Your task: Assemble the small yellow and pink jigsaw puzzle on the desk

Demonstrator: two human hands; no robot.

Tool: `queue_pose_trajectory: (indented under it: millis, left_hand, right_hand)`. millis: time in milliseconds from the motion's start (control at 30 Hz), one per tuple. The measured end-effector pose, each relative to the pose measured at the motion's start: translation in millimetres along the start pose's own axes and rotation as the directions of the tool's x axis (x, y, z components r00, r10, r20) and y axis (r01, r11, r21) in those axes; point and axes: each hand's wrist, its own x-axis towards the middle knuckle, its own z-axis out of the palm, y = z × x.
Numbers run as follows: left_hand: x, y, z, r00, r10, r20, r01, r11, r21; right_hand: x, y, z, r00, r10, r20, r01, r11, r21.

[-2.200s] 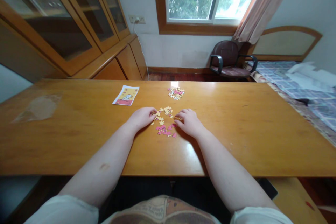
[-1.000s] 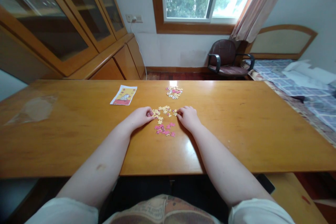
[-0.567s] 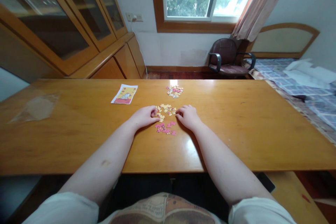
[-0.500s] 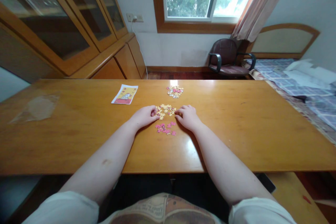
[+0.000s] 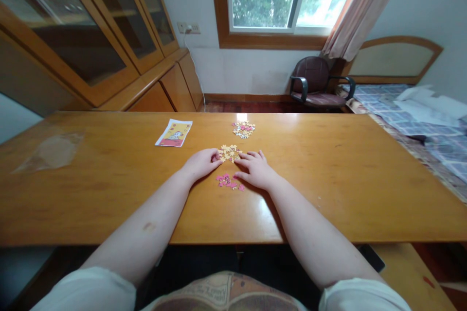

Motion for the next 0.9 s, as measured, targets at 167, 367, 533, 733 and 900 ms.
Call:
queue_pose_trajectory:
  millis: [167, 367, 533, 733, 900]
  left_hand:
    - [-0.3, -0.3, 0.7, 0.997, 0.055, -0.056, -0.054, 0.998, 0.015]
    - [-2.9, -2.7, 5.5, 0.993, 0.012, -0.114, 0.007, 0.987, 0.157]
    - [-2.8, -2.0, 7.1, 0.994, -0.026, -0.111, 0.045, 0.983, 0.177]
    - [4.4, -7.4, 10.6, 0.988, 0.018, -0.153, -0.008, 0.998, 0.068]
    - [10.0, -8.4, 12.5, 0.974, 0.080, -0.212, -0.084, 0.996, -0.012]
  right_hand:
    - [-2.4, -1.2, -3.1, 1.000, -0.009, 0.018, 0.009, 1.000, 0.005]
    - [-3.6, -3.8, -3.4, 0.994, -0.029, 0.101, 0.027, 0.999, 0.021]
    - [-1.9, -4.9, -2.7, 0.995, -0.026, 0.095, 0.025, 0.999, 0.022]
    - [-4.0, -4.6, -4.1, 0.998, -0.021, 0.059, 0.018, 0.999, 0.039]
    - [-2.6, -5.0, -2.9, 0.998, -0.023, 0.064, 0.019, 0.998, 0.057]
